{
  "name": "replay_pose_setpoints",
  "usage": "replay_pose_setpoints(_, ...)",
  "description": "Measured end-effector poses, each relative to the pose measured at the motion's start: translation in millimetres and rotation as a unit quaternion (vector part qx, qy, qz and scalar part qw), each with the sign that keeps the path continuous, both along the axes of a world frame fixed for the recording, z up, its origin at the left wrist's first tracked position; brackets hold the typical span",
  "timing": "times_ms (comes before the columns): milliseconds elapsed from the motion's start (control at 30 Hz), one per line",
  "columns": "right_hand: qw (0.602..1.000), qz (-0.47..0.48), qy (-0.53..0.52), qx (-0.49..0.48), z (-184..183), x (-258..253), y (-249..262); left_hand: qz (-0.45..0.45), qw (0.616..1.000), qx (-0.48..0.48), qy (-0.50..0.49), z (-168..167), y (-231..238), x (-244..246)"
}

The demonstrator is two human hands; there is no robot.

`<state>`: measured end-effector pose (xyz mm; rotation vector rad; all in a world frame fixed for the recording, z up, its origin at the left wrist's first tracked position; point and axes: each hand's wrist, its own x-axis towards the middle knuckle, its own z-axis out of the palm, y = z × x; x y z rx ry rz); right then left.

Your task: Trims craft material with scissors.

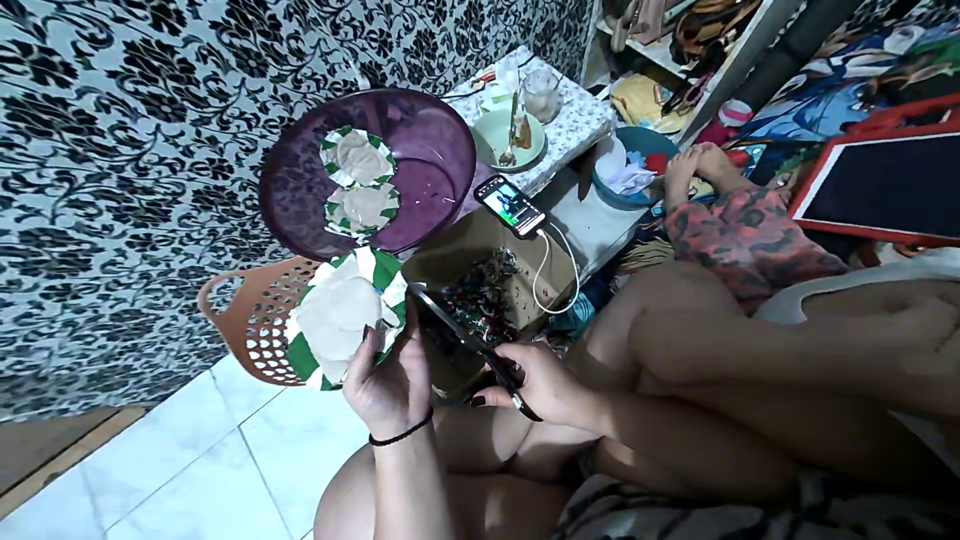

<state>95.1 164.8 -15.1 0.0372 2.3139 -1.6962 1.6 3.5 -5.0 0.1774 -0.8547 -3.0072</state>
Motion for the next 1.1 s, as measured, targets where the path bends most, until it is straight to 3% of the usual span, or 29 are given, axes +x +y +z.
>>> replay_pose_setpoints(733,0.999,0.004,-0.041,0.018,4.0,-1.6,1.6,-0.008,1.000,0.008,-0.027,3.2,-3.0,1.3)
replay_pose_setpoints(1100,0.998,0.001,-0.056,0.031,-1.4,-3.2,3.5,0.039,0.993,-0.073,-0.084,3.4,7.3,-1.6)
